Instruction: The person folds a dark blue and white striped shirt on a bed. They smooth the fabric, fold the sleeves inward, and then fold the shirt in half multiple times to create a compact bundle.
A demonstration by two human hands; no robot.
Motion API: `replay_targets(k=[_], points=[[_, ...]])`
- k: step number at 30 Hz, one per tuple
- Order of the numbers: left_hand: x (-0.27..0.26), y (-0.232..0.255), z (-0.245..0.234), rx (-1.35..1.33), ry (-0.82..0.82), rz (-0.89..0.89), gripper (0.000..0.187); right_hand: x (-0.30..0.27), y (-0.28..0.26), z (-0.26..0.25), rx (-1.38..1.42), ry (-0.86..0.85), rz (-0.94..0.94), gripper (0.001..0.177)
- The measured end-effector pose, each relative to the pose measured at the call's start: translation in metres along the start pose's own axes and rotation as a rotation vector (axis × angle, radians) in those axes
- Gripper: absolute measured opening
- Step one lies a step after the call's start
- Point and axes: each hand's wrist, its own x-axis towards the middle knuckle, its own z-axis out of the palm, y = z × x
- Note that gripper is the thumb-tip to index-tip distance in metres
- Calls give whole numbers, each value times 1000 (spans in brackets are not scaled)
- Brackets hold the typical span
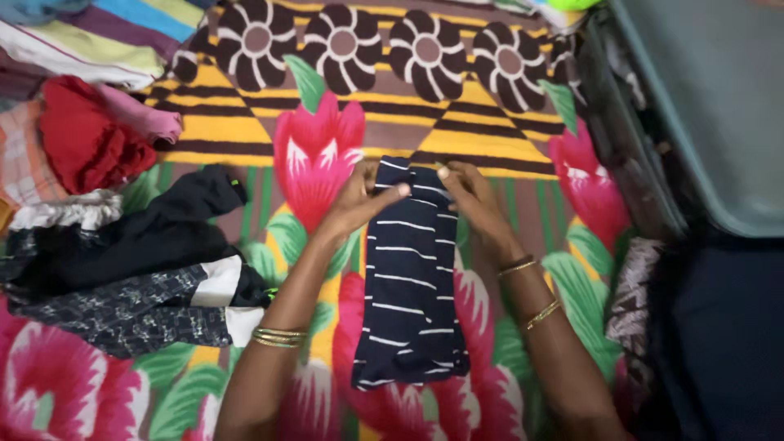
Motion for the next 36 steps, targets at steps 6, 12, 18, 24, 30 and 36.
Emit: replay_targets(k=[6, 12, 18, 24, 30, 36], points=[[-31, 23, 0, -54, -24, -197, 69, -15, 1, 1, -46, -61, -108, 55], [-37, 10, -7, -218, -149, -118, 59, -28, 6, 8, 223, -131, -145, 69], [-30, 6, 3, -279, -127, -142, 71, -17, 14, 0, 443, -228, 22, 68], [-23, -11, 3, -190, -131, -48, 92, -8, 18, -12, 477, -321, 70, 71], [-23, -3, 9, -260, -97, -126, 95, -5, 22, -10, 494, -233, 134, 73], [-43, 34, 12, -249, -127, 10, 63, -24, 17, -8, 360, -229, -146, 99]])
